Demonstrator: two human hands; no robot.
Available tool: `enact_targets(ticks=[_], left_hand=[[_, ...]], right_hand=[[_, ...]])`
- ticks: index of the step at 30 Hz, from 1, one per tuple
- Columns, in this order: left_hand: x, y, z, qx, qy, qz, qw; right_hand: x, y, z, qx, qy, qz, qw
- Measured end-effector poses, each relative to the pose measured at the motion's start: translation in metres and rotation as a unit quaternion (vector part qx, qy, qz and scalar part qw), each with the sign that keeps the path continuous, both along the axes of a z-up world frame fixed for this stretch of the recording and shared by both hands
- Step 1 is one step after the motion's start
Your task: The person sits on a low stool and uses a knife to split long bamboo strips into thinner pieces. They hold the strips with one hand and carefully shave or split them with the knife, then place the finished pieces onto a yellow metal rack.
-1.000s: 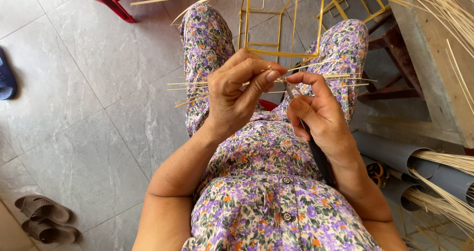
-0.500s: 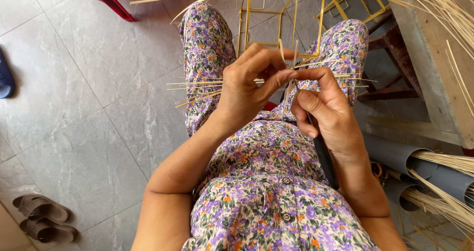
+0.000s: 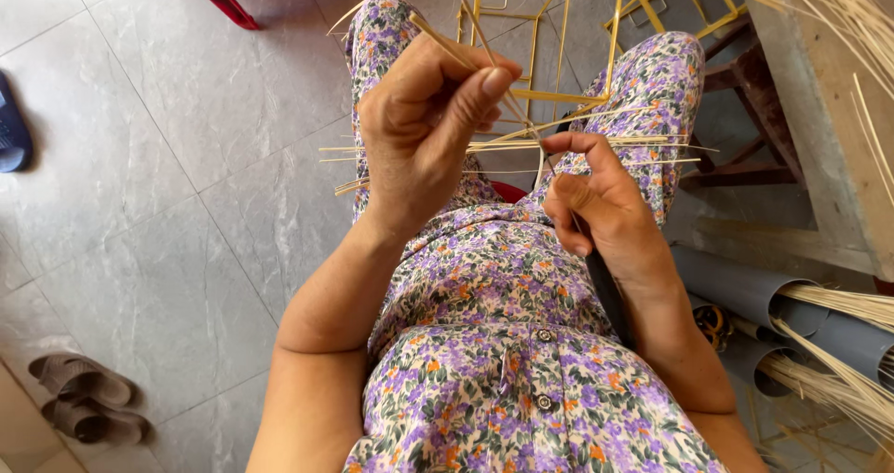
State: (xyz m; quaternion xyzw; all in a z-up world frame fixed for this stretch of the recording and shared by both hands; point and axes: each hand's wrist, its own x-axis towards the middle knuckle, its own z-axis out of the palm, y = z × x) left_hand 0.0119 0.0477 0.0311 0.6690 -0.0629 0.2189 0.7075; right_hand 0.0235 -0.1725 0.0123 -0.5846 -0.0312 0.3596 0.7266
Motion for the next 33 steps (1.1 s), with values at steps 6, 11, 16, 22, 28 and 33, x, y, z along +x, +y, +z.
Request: enact_targets(ticks=[6, 11, 16, 22, 28, 33], left_hand=[[-0.009, -0.003, 0.009, 0.020, -0.015, 0.017, 1.000], [-0.009, -0.004, 0.012, -0.020, -0.035, -0.003, 0.999], [-0.014, 0.007, 0.016, -0.077, -0.020, -0.012, 0.997], [-0.011, -0.005, 0.014, 0.025, -0.072, -0.071, 0.995], [-0.019, -0.017, 0.006, 0.039, -0.072, -0.117, 0.990], [-0.023, -0.009, -0.003, -0.001, -0.102, -0.086, 0.991]], right_hand=[[0.000, -0.002, 0.002, -0.002, -0.012, 0.013, 1.000], [0.004, 0.002, 0.000, -0.021, -0.024, -0.004, 0.999], [0.005, 0.004, -0.004, -0.033, -0.039, -0.021, 0.998], [0.015, 0.010, -0.013, -0.043, -0.049, -0.046, 0.997], [0.033, 0.003, -0.026, -0.086, -0.136, -0.135, 0.978], [0.042, -0.020, -0.043, -0.103, -0.227, -0.166, 0.954]])
